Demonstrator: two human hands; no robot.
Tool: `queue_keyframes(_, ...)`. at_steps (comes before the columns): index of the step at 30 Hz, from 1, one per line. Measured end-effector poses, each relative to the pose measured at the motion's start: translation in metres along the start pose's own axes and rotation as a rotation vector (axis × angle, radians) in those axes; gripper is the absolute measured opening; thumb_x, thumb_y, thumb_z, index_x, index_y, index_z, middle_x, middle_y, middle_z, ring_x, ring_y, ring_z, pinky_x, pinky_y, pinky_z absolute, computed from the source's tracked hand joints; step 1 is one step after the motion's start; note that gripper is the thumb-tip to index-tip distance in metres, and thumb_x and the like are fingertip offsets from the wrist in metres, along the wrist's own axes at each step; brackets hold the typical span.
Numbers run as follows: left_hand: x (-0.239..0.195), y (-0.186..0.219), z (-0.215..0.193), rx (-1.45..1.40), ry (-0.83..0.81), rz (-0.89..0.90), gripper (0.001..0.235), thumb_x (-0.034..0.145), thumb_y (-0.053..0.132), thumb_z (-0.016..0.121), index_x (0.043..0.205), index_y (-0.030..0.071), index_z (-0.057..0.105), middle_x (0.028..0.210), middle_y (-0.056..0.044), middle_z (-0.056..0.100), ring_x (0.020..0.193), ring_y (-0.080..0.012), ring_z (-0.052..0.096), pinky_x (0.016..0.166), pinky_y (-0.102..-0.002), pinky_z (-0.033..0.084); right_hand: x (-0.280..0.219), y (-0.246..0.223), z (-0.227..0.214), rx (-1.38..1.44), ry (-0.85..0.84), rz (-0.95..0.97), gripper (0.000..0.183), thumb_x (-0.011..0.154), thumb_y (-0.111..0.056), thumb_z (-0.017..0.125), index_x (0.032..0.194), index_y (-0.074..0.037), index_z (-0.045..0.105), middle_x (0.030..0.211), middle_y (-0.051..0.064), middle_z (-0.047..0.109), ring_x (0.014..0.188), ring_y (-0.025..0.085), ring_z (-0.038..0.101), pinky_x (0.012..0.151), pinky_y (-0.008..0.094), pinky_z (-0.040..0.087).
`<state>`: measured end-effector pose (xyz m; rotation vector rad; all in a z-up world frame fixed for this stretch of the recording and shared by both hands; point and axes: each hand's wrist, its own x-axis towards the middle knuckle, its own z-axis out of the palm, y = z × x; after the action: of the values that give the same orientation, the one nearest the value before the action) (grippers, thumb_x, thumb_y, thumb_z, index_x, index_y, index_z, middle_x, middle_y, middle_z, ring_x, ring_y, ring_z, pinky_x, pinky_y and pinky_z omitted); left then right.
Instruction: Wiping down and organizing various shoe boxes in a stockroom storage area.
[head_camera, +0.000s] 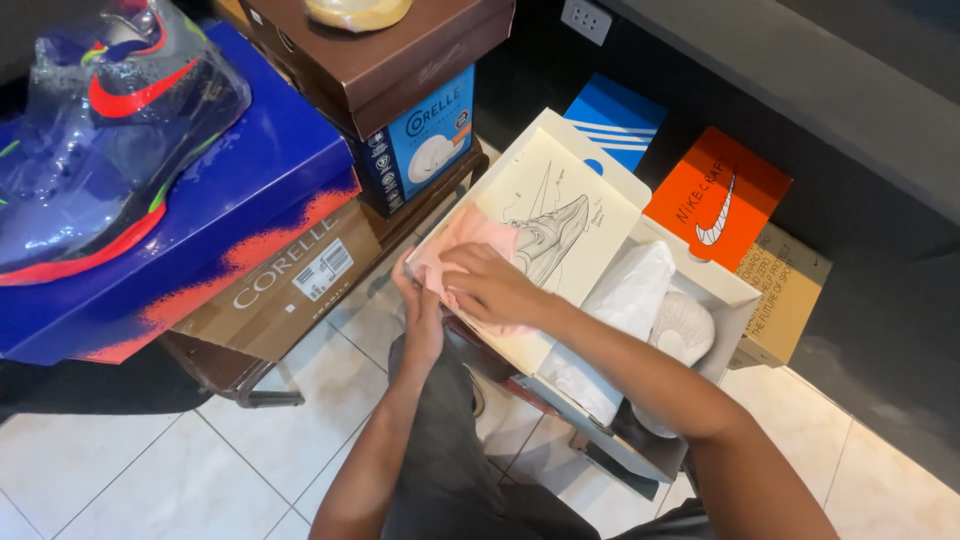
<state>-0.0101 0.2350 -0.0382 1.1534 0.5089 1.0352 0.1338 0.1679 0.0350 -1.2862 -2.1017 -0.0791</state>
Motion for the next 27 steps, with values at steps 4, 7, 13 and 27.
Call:
queue_keyframes(4, 0.001, 0.009, 0.004, 0.079, -0.05, 0.146, 0.066, 0.107, 0.046, 0.041, 0.156, 0.01, 0.015, 0.108, -0.012, 0.054, 0.081, -0.0133, 0.055, 0.081, -0.027, 0.049, 0.019, 0.002, -0.008, -0.023, -0.016, -0.018, 0.015, 0.099, -0.025, 0.055, 0.094, -0.014, 0.065, 0.125, 0.012, 0.057, 0.112, 0.036, 0.054, 0.09, 0.045, 0.044)
queue_keyframes(7, 0.003, 0.006, 0.003, 0.098, -0.036, 0.093, 0.066, 0.108, 0.047, 0.038, 0.158, 0.014, 0.012, 0.123, -0.019, 0.052, 0.099, -0.0188, 0.052, 0.094, -0.034, 0.044, 0.021, -0.001, -0.004, -0.064, -0.032, 0.029, 0.011, 0.097, -0.025, 0.057, 0.095, -0.017, 0.064, 0.12, 0.007, 0.056, 0.108, 0.032, 0.053, 0.086, 0.041, 0.043)
queue_keyframes(13, 0.002, -0.009, 0.0, -0.029, -0.06, 0.123, 0.068, 0.107, 0.048, 0.038, 0.16, 0.014, 0.012, 0.153, -0.028, 0.036, 0.136, -0.0319, 0.046, 0.111, -0.044, 0.039, -0.004, 0.078, -0.014, -0.177, 0.023, 0.111, 0.021, 0.098, -0.03, 0.055, 0.103, -0.011, 0.062, 0.117, 0.017, 0.057, 0.107, 0.04, 0.057, 0.089, 0.05, 0.044)
queue_keyframes(27, -0.024, 0.057, 0.066, 0.239, -0.093, 0.203, 0.095, 0.102, 0.057, 0.046, 0.165, 0.026, -0.017, 0.169, -0.013, -0.02, 0.154, -0.0379, -0.02, 0.114, -0.072, -0.011, -0.157, 0.014, -0.12, 0.127, 0.38, 0.825, 0.031, 0.098, -0.015, 0.056, 0.126, -0.02, 0.069, 0.124, 0.004, 0.069, 0.126, 0.025, 0.062, 0.112, 0.041, 0.043)
